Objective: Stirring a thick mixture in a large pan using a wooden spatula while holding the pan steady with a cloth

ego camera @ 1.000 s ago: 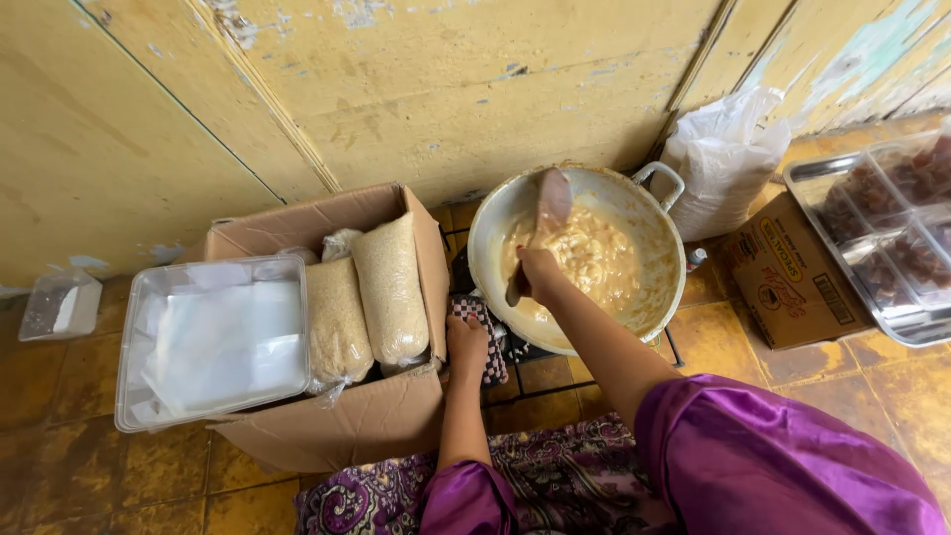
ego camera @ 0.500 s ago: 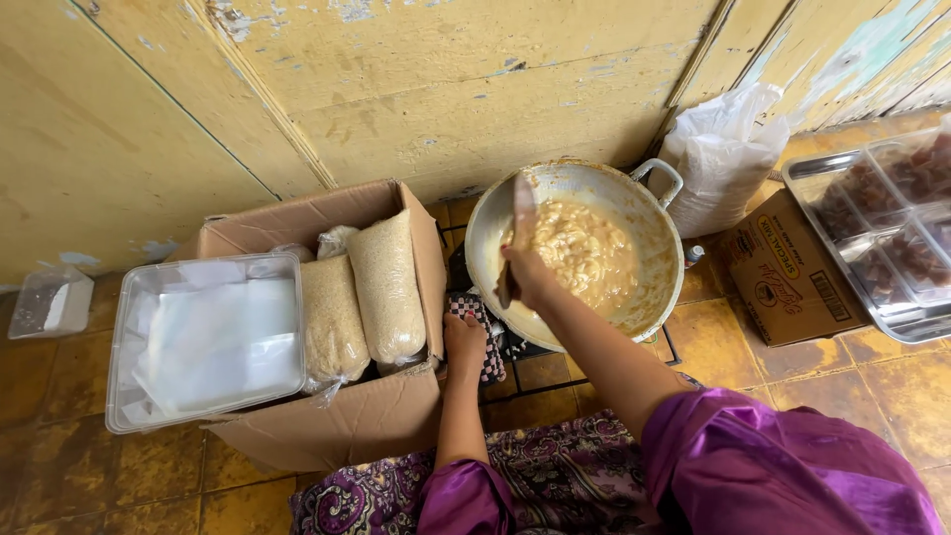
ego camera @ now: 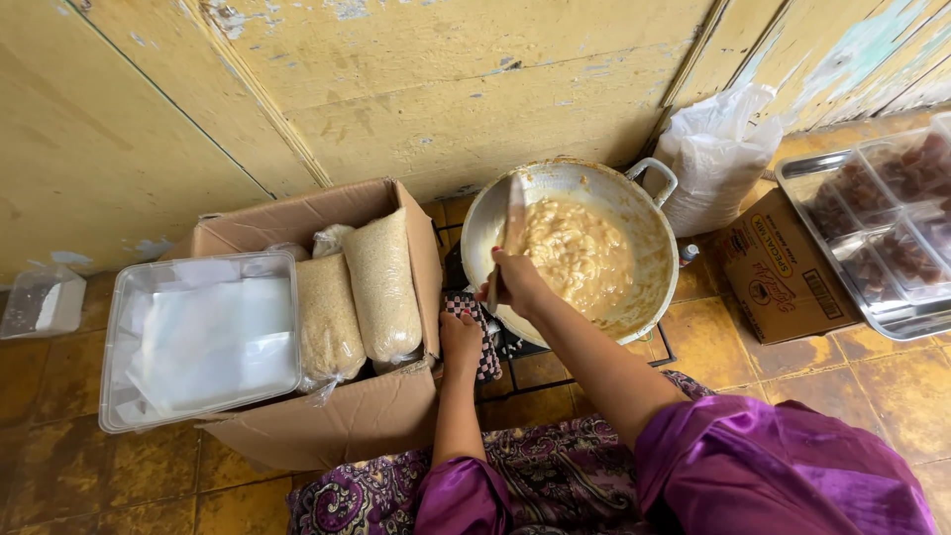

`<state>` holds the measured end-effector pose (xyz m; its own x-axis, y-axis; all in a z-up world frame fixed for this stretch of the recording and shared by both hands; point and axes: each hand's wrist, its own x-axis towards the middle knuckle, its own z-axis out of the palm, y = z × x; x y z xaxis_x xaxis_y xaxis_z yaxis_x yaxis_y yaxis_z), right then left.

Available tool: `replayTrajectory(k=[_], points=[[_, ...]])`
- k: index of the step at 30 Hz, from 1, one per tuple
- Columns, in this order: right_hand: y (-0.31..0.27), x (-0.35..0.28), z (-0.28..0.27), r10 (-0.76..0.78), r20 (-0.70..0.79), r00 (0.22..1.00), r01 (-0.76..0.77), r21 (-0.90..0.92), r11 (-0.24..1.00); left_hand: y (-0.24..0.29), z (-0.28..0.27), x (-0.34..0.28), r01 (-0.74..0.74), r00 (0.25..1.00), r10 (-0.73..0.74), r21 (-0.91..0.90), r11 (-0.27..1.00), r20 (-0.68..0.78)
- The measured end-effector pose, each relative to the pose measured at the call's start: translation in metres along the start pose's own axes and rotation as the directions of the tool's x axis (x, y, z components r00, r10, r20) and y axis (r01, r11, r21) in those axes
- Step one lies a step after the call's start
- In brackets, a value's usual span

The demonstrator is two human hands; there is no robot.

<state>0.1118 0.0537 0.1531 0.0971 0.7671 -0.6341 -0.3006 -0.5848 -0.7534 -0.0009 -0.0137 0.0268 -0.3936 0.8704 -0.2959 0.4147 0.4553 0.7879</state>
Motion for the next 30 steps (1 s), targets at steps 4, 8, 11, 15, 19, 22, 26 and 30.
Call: replayTrajectory(k=[4,8,11,15,19,22,26,30], points=[[-0.001,0.034,-0.016,-0.004,0.013,1.000,0.004,0.050,0.999,0.024,-0.017,-0.020,0.003,1.000,-0.003,-0.007,1.000,0.005],[-0.027,0.075,-0.082,0.024,-0.022,0.999,-0.023,0.013,1.000,0.038,-0.027,-0.032,0.020,0.999,-0.020,-0.019,1.000,0.031],[-0.071,0.039,-0.139,-0.002,-0.033,0.999,-0.007,-0.273,0.962,0.042,-0.030,-0.034,0.030,0.999,-0.029,-0.015,0.999,0.027],[-0.144,0.016,-0.206,-0.006,0.395,0.919,0.302,-0.710,-0.636,0.041,-0.028,-0.035,0.027,0.999,-0.027,-0.019,0.999,0.027],[-0.157,-0.081,-0.227,-0.298,0.120,0.947,-0.117,-0.735,-0.668,0.051,-0.034,-0.045,0.021,1.000,-0.021,-0.027,0.999,0.006],[-0.126,-0.060,-0.270,-0.309,0.066,0.949,-0.174,-0.708,-0.684,0.034,-0.021,-0.031,0.014,1.000,-0.014,-0.017,1.000,-0.011],[-0.064,0.028,-0.314,-0.437,0.025,0.899,-0.295,-0.704,-0.647,0.041,-0.026,-0.036,0.015,1.000,-0.015,0.007,1.000,-0.024],[-0.047,0.054,-0.276,-0.728,0.409,0.549,-0.311,-0.709,-0.633,0.029,-0.021,-0.027,0.020,1.000,-0.020,-0.006,1.000,-0.002]])
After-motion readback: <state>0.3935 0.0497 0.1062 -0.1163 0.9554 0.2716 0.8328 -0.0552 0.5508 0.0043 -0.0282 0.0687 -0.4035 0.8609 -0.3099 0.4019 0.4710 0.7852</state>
